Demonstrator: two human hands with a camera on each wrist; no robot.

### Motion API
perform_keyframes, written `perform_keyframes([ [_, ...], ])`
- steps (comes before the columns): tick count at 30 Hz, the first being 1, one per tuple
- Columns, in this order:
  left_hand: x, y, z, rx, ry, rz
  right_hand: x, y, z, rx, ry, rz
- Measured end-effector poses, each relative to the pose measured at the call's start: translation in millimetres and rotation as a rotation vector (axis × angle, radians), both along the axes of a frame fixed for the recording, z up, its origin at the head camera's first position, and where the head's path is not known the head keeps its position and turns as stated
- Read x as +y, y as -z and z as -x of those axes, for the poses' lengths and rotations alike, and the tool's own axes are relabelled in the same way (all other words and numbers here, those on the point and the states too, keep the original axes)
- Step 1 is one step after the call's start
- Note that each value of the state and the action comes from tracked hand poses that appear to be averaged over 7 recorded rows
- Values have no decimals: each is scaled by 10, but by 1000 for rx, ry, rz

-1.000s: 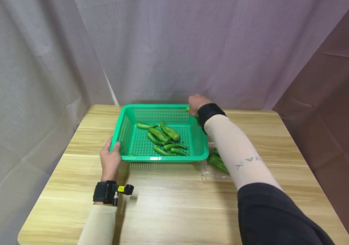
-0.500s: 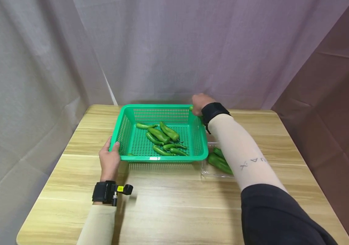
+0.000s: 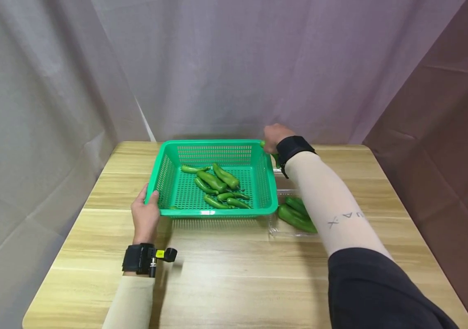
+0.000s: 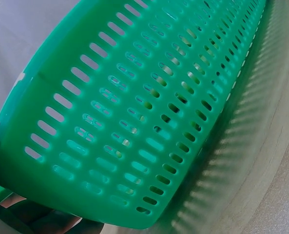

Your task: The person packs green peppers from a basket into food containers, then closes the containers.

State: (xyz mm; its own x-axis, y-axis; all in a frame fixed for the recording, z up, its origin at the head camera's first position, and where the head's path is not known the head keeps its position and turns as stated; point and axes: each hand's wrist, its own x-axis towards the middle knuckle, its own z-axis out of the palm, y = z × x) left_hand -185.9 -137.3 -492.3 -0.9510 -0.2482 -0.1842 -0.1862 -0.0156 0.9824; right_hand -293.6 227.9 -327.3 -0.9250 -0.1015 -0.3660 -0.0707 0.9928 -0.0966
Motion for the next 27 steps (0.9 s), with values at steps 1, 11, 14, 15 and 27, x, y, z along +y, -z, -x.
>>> perform_keyframes([
  [1, -5, 2, -1, 1, -2, 2, 13, -1, -7, -4, 4, 3],
  [11, -68, 23, -34, 28, -11, 58, 98, -26, -63, -26, 20, -38],
  [14, -79, 21, -37, 30, -7, 55, 129, -36, -94, -13, 11, -46],
  [15, -83, 20, -39, 30, -6, 52, 139, -38, -103, -11, 11, -45],
  [27, -106, 19, -63, 46, -14, 42, 282, 1, -179, -30, 39, -33],
])
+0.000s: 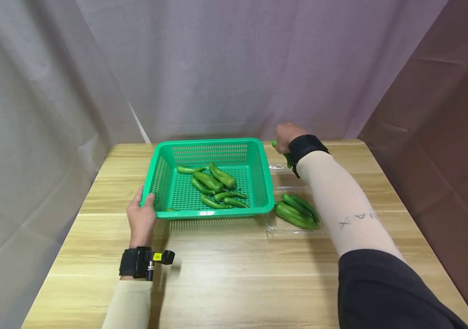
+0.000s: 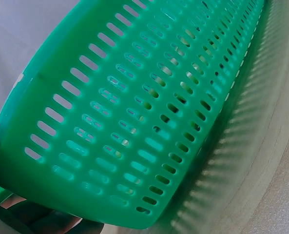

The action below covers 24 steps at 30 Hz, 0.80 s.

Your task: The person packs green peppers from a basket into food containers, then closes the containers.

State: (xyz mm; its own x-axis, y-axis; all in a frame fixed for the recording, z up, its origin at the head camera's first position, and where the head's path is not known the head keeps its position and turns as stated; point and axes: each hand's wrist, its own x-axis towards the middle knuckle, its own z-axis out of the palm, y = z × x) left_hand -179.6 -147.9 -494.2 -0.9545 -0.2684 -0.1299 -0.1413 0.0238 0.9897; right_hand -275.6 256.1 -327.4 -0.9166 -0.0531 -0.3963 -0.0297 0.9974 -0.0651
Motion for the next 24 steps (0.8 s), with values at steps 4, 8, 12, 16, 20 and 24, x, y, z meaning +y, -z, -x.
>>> perform_keyframes([
  [4, -4, 7, 2, -6, 0, -4, 57, 22, -12, -8, 12, 4],
  [8, -8, 6, 16, -5, 4, -7, 120, 41, -27, -5, 28, 12],
  [12, -3, 13, 26, -14, 10, -6, 200, 51, -43, -3, 31, 6],
  [16, -3, 18, 32, -12, 6, -12, 250, 53, -59, -4, 33, 16],
  [20, -3, 18, 38, -3, 10, -12, 298, 64, -83, -5, 38, 22],
  [24, -5, 23, 41, -5, 15, -1, 342, 77, -110, -5, 37, 19],
])
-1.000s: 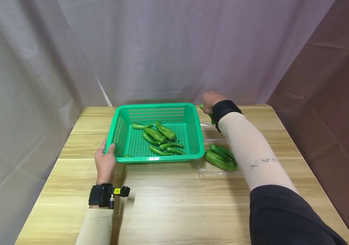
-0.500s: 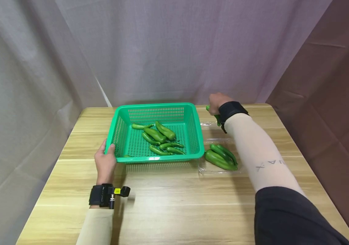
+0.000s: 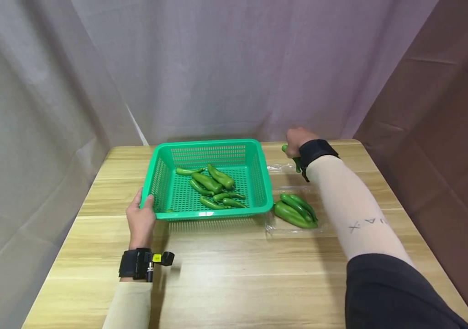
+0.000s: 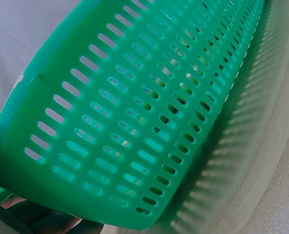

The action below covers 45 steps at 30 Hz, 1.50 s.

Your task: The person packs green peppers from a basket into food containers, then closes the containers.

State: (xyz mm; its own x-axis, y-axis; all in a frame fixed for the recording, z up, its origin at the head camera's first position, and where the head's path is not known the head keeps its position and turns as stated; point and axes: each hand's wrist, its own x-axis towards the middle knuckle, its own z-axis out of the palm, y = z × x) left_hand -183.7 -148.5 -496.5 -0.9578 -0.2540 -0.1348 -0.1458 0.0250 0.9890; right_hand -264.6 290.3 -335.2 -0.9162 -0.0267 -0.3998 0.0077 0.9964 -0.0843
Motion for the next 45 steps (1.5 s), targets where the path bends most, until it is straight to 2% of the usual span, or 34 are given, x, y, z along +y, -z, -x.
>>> perform_keyframes([
  [6, 1, -1, 9, 11, 4, -9, 54, 5, -41, 8, 17, -7],
  [13, 9, -1, 22, -11, 5, -22, 107, 13, -88, 10, 51, -3],
  [28, 24, -9, 44, -6, 2, -18, 243, 21, -143, -29, 97, 27],
  [40, 8, -30, 49, -17, 8, -22, 354, 56, -175, -96, 90, 42],
  [45, 7, -28, 54, -20, 10, -22, 401, 95, -192, -149, 69, 70],
])
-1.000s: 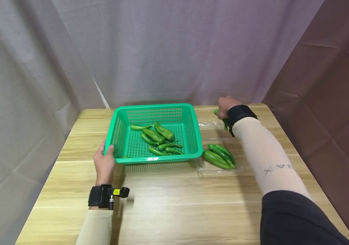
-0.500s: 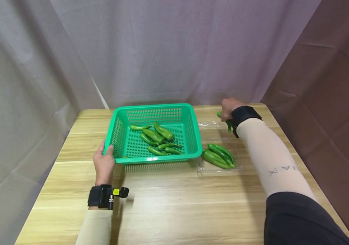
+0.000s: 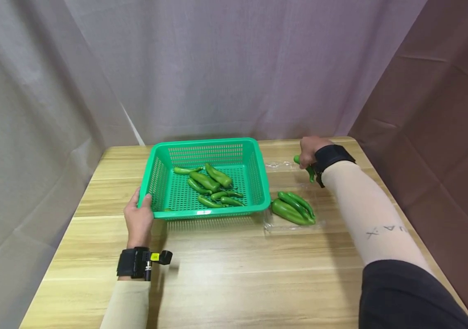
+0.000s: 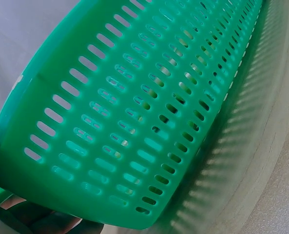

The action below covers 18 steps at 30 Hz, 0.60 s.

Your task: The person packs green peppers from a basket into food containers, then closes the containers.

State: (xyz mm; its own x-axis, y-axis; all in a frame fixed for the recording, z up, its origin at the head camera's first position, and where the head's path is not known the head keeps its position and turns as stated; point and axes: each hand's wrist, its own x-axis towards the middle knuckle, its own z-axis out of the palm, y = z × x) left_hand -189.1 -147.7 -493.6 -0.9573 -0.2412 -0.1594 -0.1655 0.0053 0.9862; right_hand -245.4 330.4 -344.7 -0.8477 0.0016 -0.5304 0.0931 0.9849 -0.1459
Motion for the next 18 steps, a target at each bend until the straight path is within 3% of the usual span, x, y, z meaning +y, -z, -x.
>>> perform_keyframes([
  [18, 5, 13, 18, 12, -2, 10, 9, 74, -171, -265, 27, 49],
])
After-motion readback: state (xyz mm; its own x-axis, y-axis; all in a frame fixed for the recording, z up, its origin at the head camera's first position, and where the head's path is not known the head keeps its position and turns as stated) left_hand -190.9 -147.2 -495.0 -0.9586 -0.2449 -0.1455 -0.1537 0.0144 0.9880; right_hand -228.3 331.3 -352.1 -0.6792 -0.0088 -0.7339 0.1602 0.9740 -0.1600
